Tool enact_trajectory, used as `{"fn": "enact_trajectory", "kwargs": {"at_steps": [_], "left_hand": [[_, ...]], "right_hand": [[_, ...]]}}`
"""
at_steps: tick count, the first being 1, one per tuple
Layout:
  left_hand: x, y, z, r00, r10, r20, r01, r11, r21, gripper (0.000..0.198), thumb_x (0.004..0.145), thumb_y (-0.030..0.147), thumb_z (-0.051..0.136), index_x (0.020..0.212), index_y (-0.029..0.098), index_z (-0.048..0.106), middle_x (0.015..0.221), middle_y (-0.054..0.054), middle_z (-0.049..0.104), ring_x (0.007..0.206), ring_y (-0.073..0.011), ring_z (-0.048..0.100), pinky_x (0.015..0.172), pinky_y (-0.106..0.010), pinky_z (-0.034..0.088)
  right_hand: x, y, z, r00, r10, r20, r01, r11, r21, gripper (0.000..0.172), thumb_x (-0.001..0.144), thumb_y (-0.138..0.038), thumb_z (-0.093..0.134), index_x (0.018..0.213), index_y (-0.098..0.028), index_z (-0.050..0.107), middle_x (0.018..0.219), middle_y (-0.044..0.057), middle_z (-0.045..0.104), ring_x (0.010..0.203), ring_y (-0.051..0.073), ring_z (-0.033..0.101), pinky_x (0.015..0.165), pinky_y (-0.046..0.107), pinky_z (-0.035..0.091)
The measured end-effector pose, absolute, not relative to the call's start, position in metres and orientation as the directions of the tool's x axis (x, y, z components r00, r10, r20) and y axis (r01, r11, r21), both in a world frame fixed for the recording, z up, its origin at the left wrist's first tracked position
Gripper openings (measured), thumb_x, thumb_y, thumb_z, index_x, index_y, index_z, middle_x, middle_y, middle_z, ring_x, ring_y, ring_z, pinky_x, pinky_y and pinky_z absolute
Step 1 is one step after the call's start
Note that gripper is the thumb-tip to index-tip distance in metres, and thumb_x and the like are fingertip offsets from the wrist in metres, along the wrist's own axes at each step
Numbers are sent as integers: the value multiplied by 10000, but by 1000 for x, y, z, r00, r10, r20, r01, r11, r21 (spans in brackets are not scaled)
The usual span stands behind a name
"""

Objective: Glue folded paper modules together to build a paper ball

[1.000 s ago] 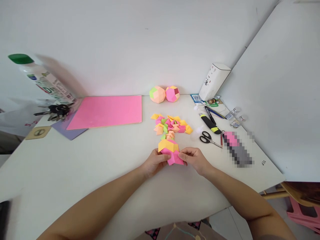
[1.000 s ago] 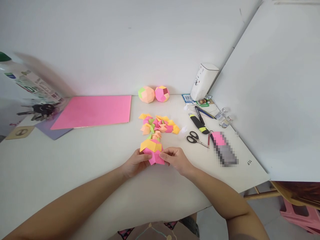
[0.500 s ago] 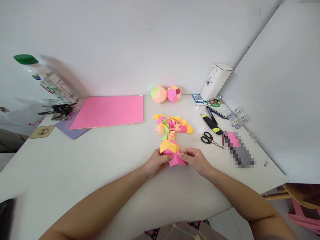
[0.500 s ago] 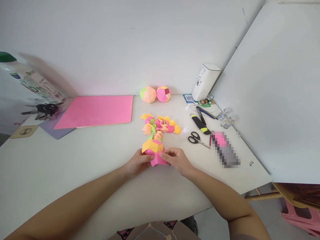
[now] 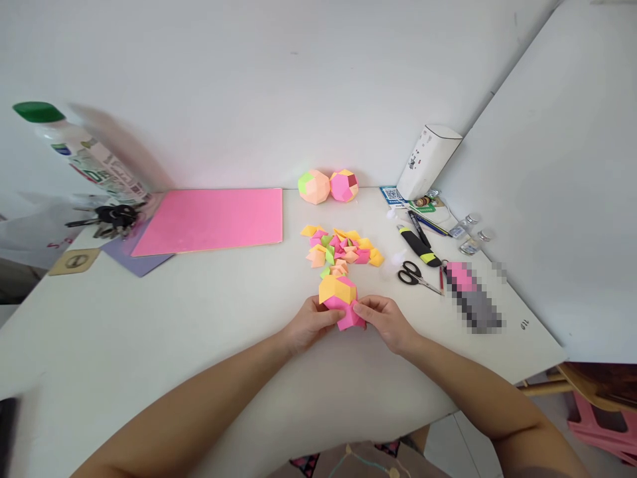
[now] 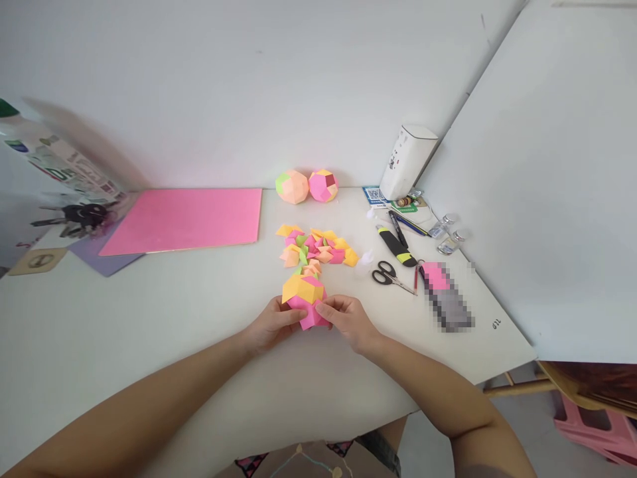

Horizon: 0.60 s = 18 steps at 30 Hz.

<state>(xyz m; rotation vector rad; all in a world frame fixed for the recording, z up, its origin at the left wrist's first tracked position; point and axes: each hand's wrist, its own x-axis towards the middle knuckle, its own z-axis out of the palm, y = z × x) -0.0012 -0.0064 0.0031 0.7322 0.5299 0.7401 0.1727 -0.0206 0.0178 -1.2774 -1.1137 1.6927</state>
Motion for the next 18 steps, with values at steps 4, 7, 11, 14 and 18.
{"fn": "enact_trajectory", "kwargs": {"at_steps": [4,7,11,14,18], "left_hand": [[0,-7,-4,639,754,-153,-355,466,810,199,729,241,677,889,123,677,879,-99,666,847,-213,596,784,-342,446],[1,-8,-9,612,772,-170,-320,438,840,162,705,232,702,831,132,680,808,-57,645,791,-170,565,749,-299,438],[3,-10,-8,572,796,-199,-316,438,841,131,717,253,692,755,129,669,740,-30,621,741,-144,544,751,-293,428],[3,-11,-5,563,802,-201,-316,433,844,132,721,259,684,752,132,667,743,-32,625,740,-153,549,744,-305,428],[3,-10,-4,567,806,-171,-345,421,839,110,719,243,680,753,139,669,713,-26,620,720,-152,549,720,-304,427]], "right_hand": [[171,-24,17,-175,946,-272,-42,-284,-958,291,701,-431,688,636,-161,604,590,-22,539,575,96,464,563,240,378],[168,-27,16,-152,967,-202,-33,-209,-977,286,727,-433,664,654,-164,596,609,-13,554,596,110,489,574,249,400],[166,-30,15,-195,972,-129,-57,-143,-988,240,763,-400,636,689,-173,610,657,-4,577,648,128,534,648,279,446],[166,-30,16,-252,959,-127,-86,-153,-984,198,771,-366,637,704,-180,619,675,-8,573,667,131,551,685,291,456],[168,-29,18,-276,952,-132,-82,-160,-984,182,760,-346,652,676,-190,616,658,-20,558,635,117,521,652,273,434]]}}
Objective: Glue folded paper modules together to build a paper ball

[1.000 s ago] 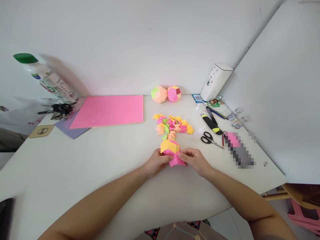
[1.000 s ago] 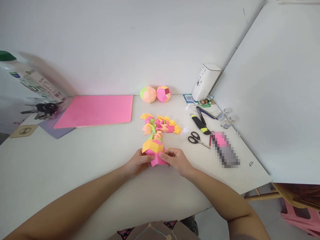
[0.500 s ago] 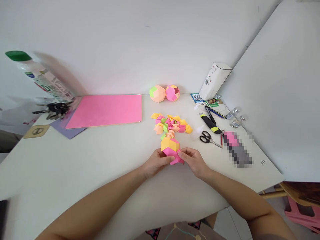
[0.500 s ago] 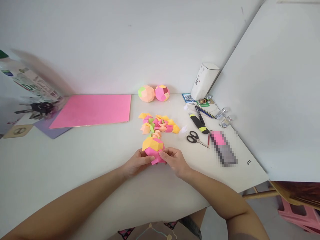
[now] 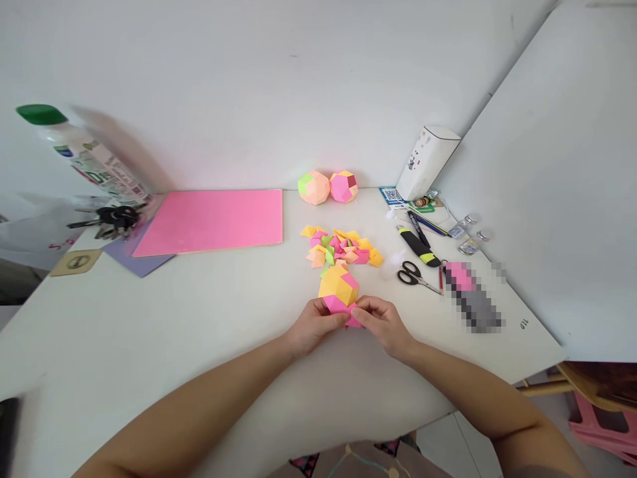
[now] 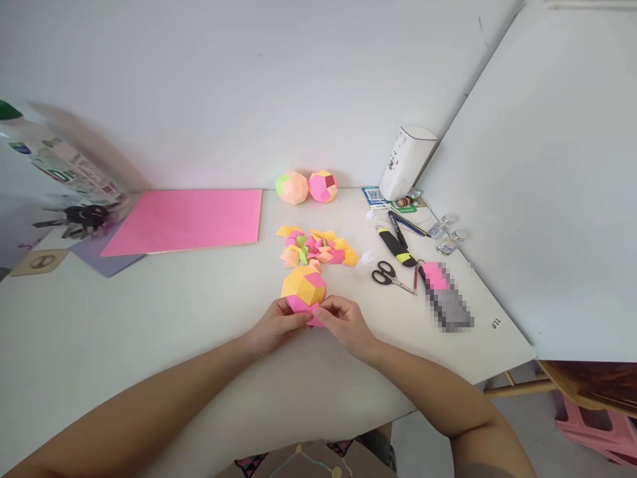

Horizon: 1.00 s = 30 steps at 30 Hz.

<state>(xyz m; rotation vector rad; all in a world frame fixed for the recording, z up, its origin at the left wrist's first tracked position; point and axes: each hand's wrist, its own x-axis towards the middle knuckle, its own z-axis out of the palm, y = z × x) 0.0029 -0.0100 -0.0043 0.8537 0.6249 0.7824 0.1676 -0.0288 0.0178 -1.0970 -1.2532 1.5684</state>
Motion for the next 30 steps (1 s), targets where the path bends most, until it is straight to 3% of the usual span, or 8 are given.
{"fn": "enact_trajectory", "kwargs": {"at_steps": [6,19,30], "left_hand": [[1,-8,-5,574,793,-205,-332,454,827,141,687,256,708,715,122,672,723,-55,644,705,-166,570,755,-344,431],[0,-6,0,586,763,-271,-364,547,754,153,614,215,754,726,126,701,770,-69,675,758,-203,607,766,-364,433],[0,-5,-5,576,764,-291,-349,552,757,126,615,179,758,697,126,678,647,-17,597,649,-135,531,613,-270,382]], "right_hand": [[167,-28,19,-246,954,-171,-81,-196,-977,239,765,-378,643,635,-177,631,593,-3,591,583,114,475,570,265,363],[166,-28,14,-240,947,-214,-149,-254,-956,261,743,-421,658,652,-177,651,598,20,611,606,139,510,647,305,416],[168,-26,16,-241,939,-247,-138,-285,-949,269,711,-421,686,613,-173,647,570,4,604,586,128,504,601,285,383]]}}
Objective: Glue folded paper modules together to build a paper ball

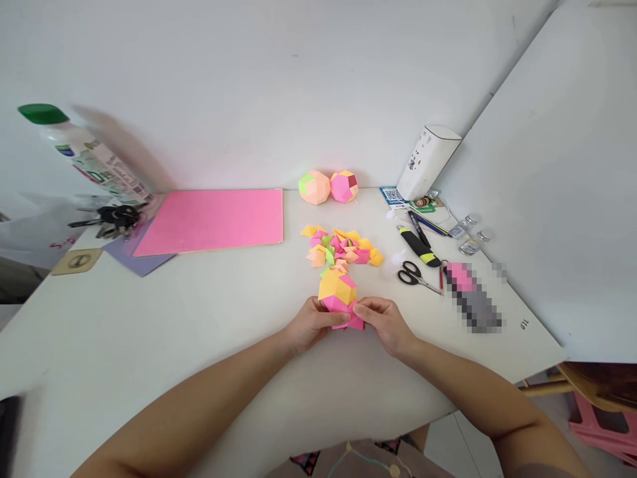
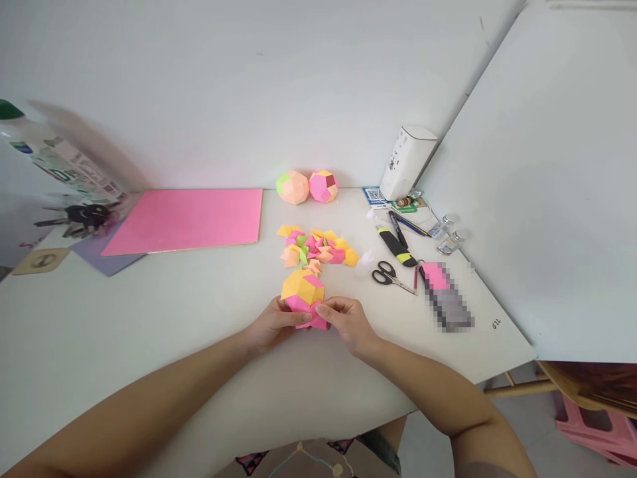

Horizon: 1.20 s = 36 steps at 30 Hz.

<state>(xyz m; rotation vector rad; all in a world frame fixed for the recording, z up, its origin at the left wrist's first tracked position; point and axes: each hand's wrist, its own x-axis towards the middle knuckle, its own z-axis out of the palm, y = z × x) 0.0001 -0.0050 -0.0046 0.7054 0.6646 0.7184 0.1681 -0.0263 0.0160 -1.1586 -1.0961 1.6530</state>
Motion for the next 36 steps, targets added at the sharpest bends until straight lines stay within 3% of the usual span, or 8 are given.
{"fn": "enact_trajectory", "kwargs": {"at_steps": [13,21,31,36], "left_hand": [[0,-7,-5,555,764,-328,-361,577,733,177,603,192,769,750,120,701,760,-63,673,762,-197,601,760,-354,433],[0,-7,0,555,763,-332,-341,573,745,210,583,224,777,744,113,701,754,-79,677,758,-214,609,766,-376,442],[2,-7,-5,551,795,-253,-334,488,806,127,650,239,741,680,130,684,654,-19,606,646,-127,523,675,-288,411],[2,-7,-7,546,804,-237,-324,463,825,151,661,270,737,688,131,685,661,-27,595,659,-133,514,667,-282,412]], "right_hand": [[167,-27,18,-232,942,-242,-117,-274,-954,286,712,-451,677,640,-175,662,580,9,621,620,145,546,640,298,405],[167,-27,20,-228,944,-240,-86,-265,-960,241,694,-403,704,618,-180,654,588,-5,613,605,125,514,611,276,394],[165,-29,19,-239,956,-169,-69,-190,-979,232,747,-406,655,701,-179,672,605,6,625,631,150,577,687,310,455],[165,-29,19,-236,961,-142,-49,-158,-986,254,759,-432,636,722,-184,672,618,11,625,631,156,579,687,318,471]]}}
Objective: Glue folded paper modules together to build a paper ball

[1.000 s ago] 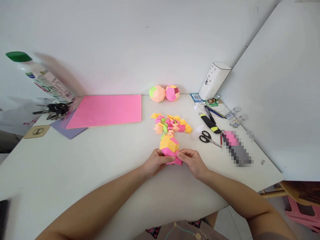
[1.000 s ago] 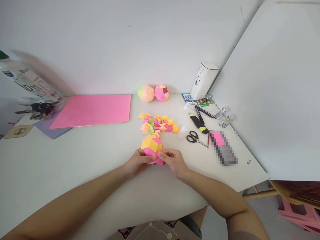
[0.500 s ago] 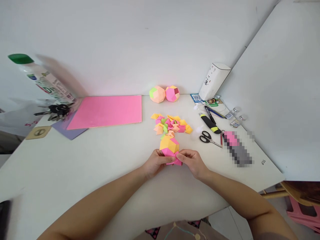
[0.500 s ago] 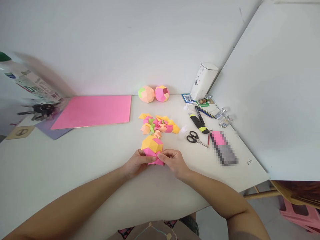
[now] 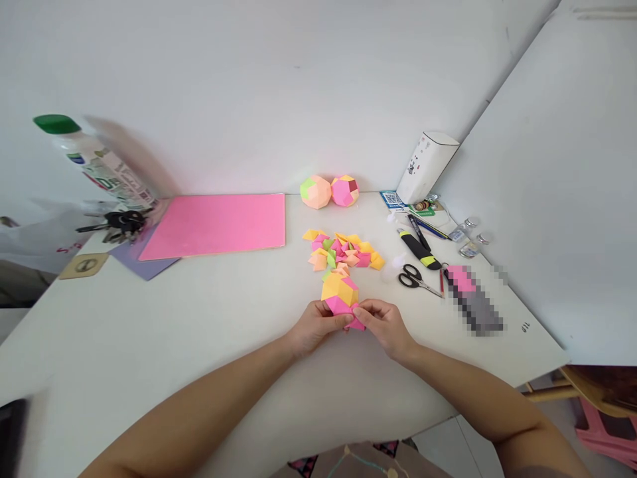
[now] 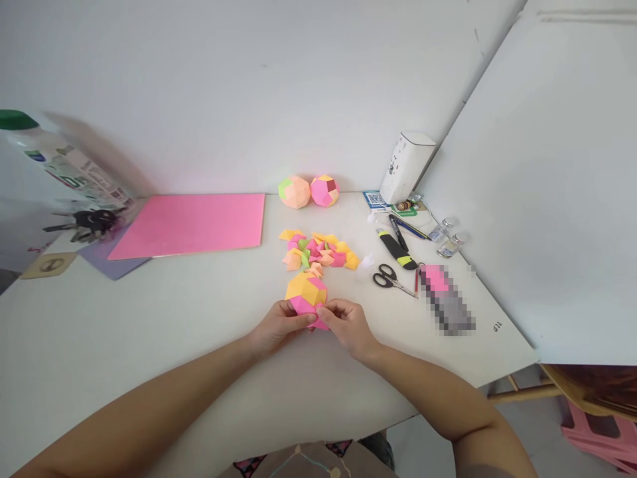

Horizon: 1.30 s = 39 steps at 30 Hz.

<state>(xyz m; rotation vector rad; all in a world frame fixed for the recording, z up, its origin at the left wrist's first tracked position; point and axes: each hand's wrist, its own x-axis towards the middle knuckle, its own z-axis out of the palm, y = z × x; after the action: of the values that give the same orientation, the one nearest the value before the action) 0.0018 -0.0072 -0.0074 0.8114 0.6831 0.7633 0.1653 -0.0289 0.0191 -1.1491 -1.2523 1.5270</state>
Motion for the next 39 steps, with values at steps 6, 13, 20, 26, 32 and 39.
{"fn": "enact_trajectory", "kwargs": {"at_steps": [6,13,20,26,32,39], "left_hand": [[1,-6,-8,571,791,-219,-348,475,808,161,650,275,745,684,129,686,665,-30,596,664,-136,513,679,-288,413],[1,-7,-9,567,795,-214,-329,457,826,163,640,260,752,682,121,678,672,-39,591,681,-147,514,673,-293,416],[2,-9,-5,557,796,-239,-295,458,839,176,635,272,750,709,134,671,684,-31,594,675,-148,515,662,-301,415],[2,-9,-3,559,786,-263,-289,483,827,189,644,281,736,750,138,671,729,-41,621,690,-154,535,665,-299,419],[-1,-5,-5,548,787,-283,-336,517,787,180,647,260,728,751,133,653,708,-27,594,640,-127,515,619,-270,418],[-1,-4,-4,581,777,-242,-385,525,759,150,668,249,713,724,126,649,678,-30,592,610,-124,522,613,-272,432]], "right_hand": [[168,-28,18,-265,950,-167,-14,-177,-984,289,763,-461,620,753,-177,673,619,12,633,641,147,564,624,282,431],[168,-27,14,-275,946,-174,-76,-201,-977,283,689,-456,693,687,-179,635,641,-2,607,619,149,575,685,321,484],[170,-27,10,-245,954,-174,-17,-184,-983,329,713,-493,652,693,-165,633,641,-3,564,615,132,527,656,298,469],[169,-28,15,-276,945,-179,76,-164,-984,326,784,-478,580,668,-174,604,629,-3,546,611,128,489,613,276,424],[194,-17,31,59,965,255,405,210,-890,223,854,-349,491,709,-194,561,646,14,495,620,150,475,601,290,407],[245,20,31,443,699,562,660,171,-732,504,672,-152,532,1149,-197,378,1237,128,404,1092,222,450,897,415,411]]}}
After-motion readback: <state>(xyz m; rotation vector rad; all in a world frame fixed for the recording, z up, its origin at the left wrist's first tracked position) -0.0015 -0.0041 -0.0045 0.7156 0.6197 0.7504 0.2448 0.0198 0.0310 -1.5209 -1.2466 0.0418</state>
